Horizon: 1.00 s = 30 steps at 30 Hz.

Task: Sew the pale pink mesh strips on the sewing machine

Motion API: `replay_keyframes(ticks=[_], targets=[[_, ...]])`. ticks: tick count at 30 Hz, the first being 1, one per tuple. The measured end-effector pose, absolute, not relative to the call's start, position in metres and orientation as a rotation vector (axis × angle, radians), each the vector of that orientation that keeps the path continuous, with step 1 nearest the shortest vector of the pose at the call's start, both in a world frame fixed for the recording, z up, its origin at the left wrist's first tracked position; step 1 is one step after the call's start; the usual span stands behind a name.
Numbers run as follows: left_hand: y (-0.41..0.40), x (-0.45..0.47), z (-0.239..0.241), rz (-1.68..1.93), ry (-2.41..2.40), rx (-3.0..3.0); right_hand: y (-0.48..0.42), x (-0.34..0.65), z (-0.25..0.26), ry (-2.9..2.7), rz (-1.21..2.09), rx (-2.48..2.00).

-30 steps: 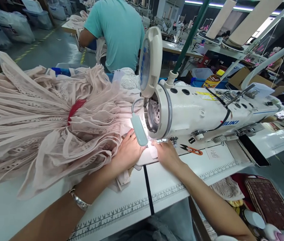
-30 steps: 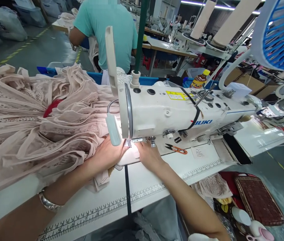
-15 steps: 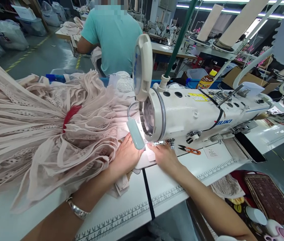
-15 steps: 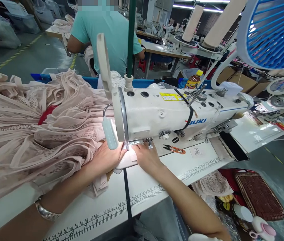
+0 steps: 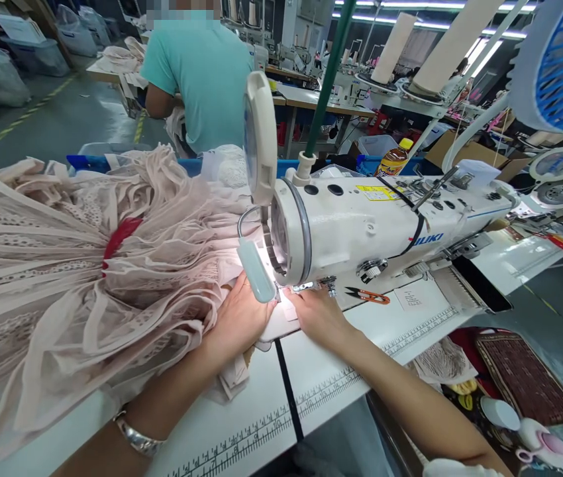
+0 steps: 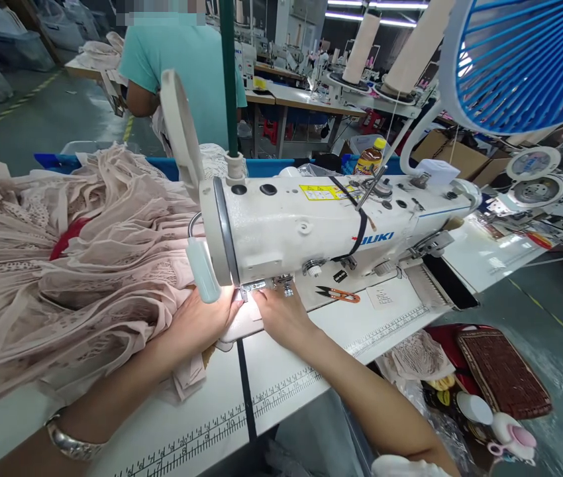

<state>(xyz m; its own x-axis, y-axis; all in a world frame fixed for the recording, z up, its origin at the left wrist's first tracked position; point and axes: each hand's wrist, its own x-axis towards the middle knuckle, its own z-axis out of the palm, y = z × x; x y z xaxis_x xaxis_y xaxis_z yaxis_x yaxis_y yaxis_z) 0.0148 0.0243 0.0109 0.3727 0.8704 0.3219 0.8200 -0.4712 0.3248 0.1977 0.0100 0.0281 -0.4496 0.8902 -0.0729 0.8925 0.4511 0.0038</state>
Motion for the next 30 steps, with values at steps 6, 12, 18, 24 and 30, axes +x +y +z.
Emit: replay_keyframes(ticks=[6, 12, 18, 24, 30], targets=[[0.025, 0.015, 0.01, 0.687, 1.565, 2.512, 0.011, 0.199, 0.026, 2.655, -0.072, 1.592], [0.025, 0.015, 0.011, 0.678, 1.556, 2.523, 0.012, 0.2, 0.024, 2.664, -0.059, 1.59], [0.025, 0.015, 0.014, 0.66, 1.568, 2.516, 0.014, 0.198, 0.029, 2.64, -0.078, 1.581], [0.024, 0.015, 0.017, 0.619, 1.564, 2.5, 0.013, 0.199, 0.023, 2.677, -0.053, 1.611], [0.023, 0.015, 0.019, 0.561, 1.663, 2.474, 0.013, 0.195, 0.013, 2.666, -0.019, 1.685]])
